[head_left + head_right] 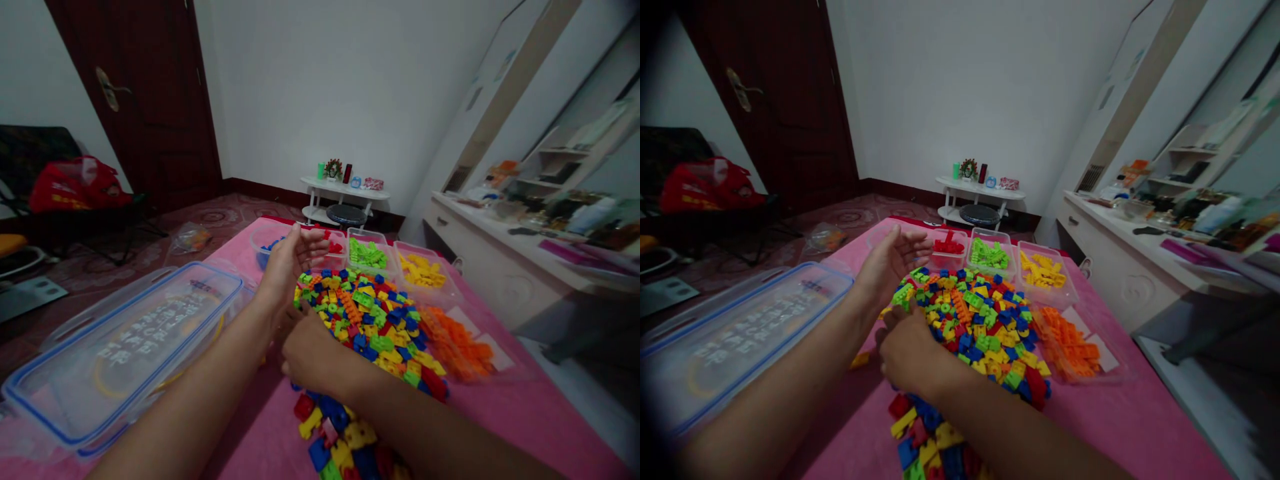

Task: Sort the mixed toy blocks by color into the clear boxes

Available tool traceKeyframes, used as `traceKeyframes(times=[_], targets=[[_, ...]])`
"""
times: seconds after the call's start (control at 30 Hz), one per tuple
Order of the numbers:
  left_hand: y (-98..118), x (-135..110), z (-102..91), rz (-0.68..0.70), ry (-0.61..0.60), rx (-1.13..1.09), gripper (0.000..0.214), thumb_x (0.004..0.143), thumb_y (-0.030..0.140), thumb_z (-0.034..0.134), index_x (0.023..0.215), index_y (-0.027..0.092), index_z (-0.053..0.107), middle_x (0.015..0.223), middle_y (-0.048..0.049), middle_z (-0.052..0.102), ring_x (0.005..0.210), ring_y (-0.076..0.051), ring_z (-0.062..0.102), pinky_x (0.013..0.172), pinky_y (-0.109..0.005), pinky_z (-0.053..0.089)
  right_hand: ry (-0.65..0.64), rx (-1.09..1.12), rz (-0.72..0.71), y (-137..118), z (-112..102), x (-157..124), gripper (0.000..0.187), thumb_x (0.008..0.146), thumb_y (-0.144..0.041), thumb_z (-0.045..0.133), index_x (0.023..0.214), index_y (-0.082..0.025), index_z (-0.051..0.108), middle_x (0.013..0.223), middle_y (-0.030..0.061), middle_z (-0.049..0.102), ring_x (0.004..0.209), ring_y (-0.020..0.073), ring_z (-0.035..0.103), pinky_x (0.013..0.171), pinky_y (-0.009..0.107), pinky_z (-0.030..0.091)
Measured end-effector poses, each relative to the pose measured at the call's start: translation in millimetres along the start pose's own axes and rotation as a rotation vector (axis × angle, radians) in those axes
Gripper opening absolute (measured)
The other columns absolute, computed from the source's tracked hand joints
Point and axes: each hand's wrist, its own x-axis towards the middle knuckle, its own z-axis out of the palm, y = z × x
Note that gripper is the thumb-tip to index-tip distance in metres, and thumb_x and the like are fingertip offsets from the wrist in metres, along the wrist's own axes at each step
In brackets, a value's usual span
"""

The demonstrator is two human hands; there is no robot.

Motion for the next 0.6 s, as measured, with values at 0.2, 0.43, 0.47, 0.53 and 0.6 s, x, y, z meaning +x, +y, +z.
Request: traceKeyframes(times=[0.2,0.43,0.47,0.53,0.6], targets=[[-24.4,-12.4,17.1,0.149,-0.090,0.353,0.036,0.082,0.046,0.052,0.088,0.014,0.069,0.088,-0.0087,0.071,0.081,-0.020,0.065,0.071,-0.028,0.050,0.130,0.097,0.247,45.6,-28.6,-55.0,0.016,0.084,-0.027,0.055,0.086,-0.017,0.067,0.094,0.0074,0.062,0.097,0.0205,0.051,0.094,0.039,0.035],[-57.0,-96.9,65.7,0.484,-0.883,0.901,0.028,0.085,0.037,0.051,0.106,0.026,0.067,0.106,-0.0047,0.068,0.098,-0.022,0.060,0.090,-0.034,0.043,0.465,0.080,0.569,84.1,-35.6,-188.0,0.021,0.087,-0.029,0.050,0.098,-0.022,0.066,0.109,0.0085,0.063,0.107,0.0236,0.055,0.093,0.041,0.042],[-69.5,-111.4,69.9,0.567,-1.003,0.939,0.033,0.083,0.041,0.055,0.109,0.025,0.066,0.112,-0.0065,0.066,0.102,-0.024,0.059,0.092,-0.037,0.042,0.462,0.032,0.617,88.0,-31.9,-205.4,0.021,0.086,-0.031,0.052,0.099,-0.022,0.066,0.110,0.0085,0.063,0.108,0.0240,0.055,0.094,0.042,0.042],[-100.2,-136.6,74.9,0.765,-1.204,1.071,0.030,0.087,0.035,0.049,0.112,0.029,0.065,0.128,-0.0065,0.057,0.120,-0.028,0.049,0.102,-0.045,0.033,0.405,-0.037,0.696,92.7,-23.0,-233.6,0.030,0.083,-0.038,0.056,0.107,-0.021,0.064,0.115,0.0093,0.062,0.109,0.0249,0.055,0.095,0.043,0.042],[-130.4,-153.2,75.8,0.843,-1.256,1.169,0.024,0.087,0.037,0.050,0.102,0.035,0.069,0.128,-0.0025,0.058,0.125,-0.031,0.044,0.103,-0.051,0.029,0.323,-0.105,0.740,93.3,-14.2,-251.4,0.045,0.079,-0.045,0.059,0.117,-0.020,0.060,0.121,0.0110,0.059,0.112,0.0270,0.053,0.096,0.046,0.041]])
